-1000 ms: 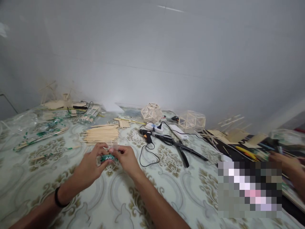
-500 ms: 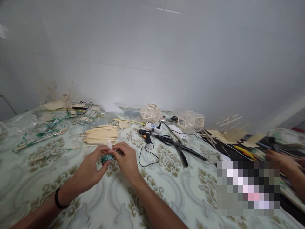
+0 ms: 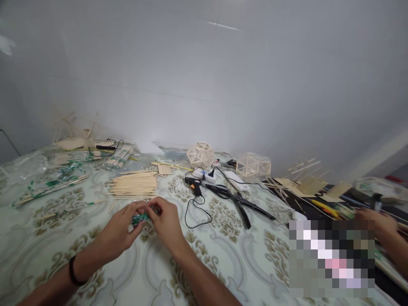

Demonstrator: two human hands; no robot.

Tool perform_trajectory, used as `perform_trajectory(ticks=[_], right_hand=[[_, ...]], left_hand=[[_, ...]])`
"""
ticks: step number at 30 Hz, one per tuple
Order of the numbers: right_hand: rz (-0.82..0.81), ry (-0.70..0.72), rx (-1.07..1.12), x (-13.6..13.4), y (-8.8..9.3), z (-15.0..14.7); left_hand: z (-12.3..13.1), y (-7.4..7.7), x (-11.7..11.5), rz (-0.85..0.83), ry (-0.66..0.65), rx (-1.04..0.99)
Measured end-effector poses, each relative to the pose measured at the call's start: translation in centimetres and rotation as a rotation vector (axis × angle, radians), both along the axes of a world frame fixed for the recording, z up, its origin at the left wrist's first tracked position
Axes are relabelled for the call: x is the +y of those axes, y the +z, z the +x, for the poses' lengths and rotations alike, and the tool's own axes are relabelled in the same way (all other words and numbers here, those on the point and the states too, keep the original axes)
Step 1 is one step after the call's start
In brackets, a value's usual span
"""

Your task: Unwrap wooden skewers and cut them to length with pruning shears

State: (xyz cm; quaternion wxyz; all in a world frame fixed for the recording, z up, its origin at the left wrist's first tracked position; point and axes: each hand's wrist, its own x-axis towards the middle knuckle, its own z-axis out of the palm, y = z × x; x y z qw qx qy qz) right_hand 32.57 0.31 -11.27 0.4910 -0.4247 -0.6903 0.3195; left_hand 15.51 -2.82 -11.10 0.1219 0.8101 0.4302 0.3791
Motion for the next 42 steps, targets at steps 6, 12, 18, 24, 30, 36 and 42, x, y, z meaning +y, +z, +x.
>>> perform_trajectory(ticks=[6, 12, 18, 24, 30, 36, 42], right_hand=[[0.172, 0.208, -0.068, -0.3, 0.6, 0.1], [0.211, 0.326, -0.063, -0.3, 1.0, 0.7], [0.022, 0.207, 0.009, 0.6, 0.2, 0.7], [-0.167, 0.062, 0.200, 0.6, -0.4, 0.3], [0.032, 0.052, -0.027, 0.0, 0.3, 0.4], [0.169, 0.242, -0.160, 0.0, 1.1, 0.6], [0.152, 0.230, -0.185, 0.5, 0.7, 0.9]], left_hand=[[-0.4, 0.4, 0.6, -0.090, 0.101, -0.055], [-1.0, 1.4, 0.9, -0.177, 0.099, -0.167], [-0.6, 2.0, 0.4, -0.284, 0.020, -0.149], [-0.1, 1.2, 0.0, -0.086, 0.038, -0.079], [0.1, 0.4, 0.2, 0.013, 0.025, 0.003], [-0.7, 1.1, 0.2, -0.067, 0.039, -0.037], [-1.0, 2.1, 0.0, -0.066, -0.096, -0.106]])
